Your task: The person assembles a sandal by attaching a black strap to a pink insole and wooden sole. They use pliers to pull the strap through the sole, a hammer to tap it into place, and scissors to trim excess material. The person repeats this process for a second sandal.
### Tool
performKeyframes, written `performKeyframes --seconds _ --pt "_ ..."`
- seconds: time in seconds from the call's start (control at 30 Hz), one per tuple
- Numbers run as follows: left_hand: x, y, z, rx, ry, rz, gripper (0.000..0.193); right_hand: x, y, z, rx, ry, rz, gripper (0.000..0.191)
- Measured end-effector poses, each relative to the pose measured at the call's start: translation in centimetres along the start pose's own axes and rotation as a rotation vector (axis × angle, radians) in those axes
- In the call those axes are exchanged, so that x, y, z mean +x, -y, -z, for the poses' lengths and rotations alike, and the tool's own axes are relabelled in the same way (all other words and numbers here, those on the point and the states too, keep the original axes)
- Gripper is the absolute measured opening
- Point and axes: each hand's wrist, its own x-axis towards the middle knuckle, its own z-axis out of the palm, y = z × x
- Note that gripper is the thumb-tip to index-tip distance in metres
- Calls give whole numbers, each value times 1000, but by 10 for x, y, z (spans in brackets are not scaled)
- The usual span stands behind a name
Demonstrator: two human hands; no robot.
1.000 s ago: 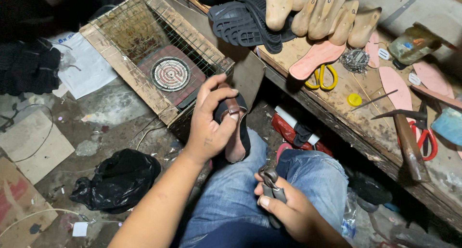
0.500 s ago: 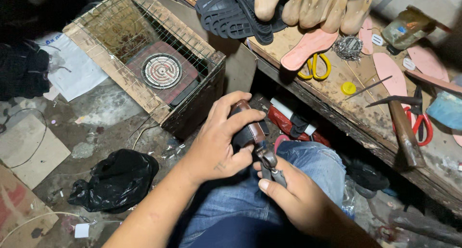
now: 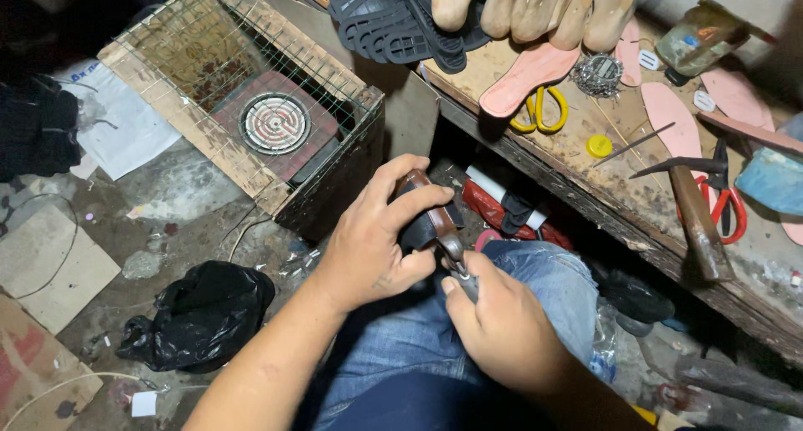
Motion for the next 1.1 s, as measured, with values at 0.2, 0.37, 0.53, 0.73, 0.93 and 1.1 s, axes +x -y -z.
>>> performKeyframes --seconds 0.2,0.37,0.53,0.73,0.93,1.1 --pt "-2 4 6 -30 -31 20 59 17 7 4 133 144 -36 23" --pt "-4 5 7 -38 -117 44 59 20 8 6 20 117 22 24" --pt "-6 8 0 -26 -69 80 59 31 -8 -25 93 -111 214 22" --pt "-9 5 2 -24 -57 46 58 25 -20 -30 165 -77 158 22" --pt "-10 0 4 -21 -54 -5 57 8 -13 2 592 375 -87 23" --pt "-11 -3 1 -2 -58 -35 57 3 -4 15 427 287 112 28"
